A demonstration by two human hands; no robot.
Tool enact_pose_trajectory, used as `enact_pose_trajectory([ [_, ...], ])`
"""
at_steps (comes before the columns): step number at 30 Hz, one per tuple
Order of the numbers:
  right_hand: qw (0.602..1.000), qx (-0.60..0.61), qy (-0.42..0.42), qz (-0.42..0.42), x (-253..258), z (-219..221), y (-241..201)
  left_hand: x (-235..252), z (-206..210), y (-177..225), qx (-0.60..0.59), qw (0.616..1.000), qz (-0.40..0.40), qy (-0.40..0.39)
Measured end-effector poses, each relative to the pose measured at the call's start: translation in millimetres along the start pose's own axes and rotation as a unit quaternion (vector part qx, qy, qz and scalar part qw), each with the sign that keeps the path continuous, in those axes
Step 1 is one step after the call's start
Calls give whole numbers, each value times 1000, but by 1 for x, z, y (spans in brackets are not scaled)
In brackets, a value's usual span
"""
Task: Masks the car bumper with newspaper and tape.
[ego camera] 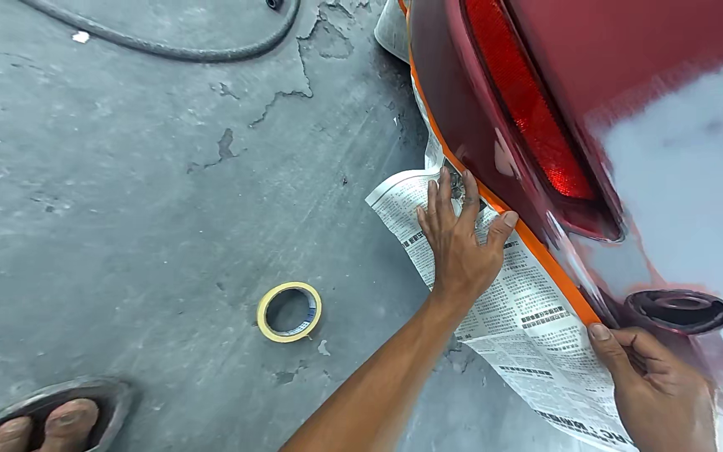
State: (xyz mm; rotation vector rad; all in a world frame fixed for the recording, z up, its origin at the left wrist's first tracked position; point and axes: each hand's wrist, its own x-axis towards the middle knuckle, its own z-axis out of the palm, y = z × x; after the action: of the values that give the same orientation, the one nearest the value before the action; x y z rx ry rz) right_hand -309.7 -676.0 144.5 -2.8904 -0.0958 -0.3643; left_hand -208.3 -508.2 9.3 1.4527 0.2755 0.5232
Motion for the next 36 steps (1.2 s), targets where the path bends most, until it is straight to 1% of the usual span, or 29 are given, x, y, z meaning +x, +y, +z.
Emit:
enact_pose_trajectory([
  [4,1000,-6,8,5,0,4,1,-2,-1,0,9,1000,7,-7],
  [10,1000,-12,24,-3,0,7,2,-15,1,2,40,998,51,-25],
  [13,1000,-20,23,7,-1,7,1,-17,0,3,67,995,68,-25],
  [24,995,-75,44,42,-1,14,0,-19,3,2,55,996,61,-19],
  [36,987,-136,72,51,1,22,-6,-23,7,1,73,993,92,-8],
])
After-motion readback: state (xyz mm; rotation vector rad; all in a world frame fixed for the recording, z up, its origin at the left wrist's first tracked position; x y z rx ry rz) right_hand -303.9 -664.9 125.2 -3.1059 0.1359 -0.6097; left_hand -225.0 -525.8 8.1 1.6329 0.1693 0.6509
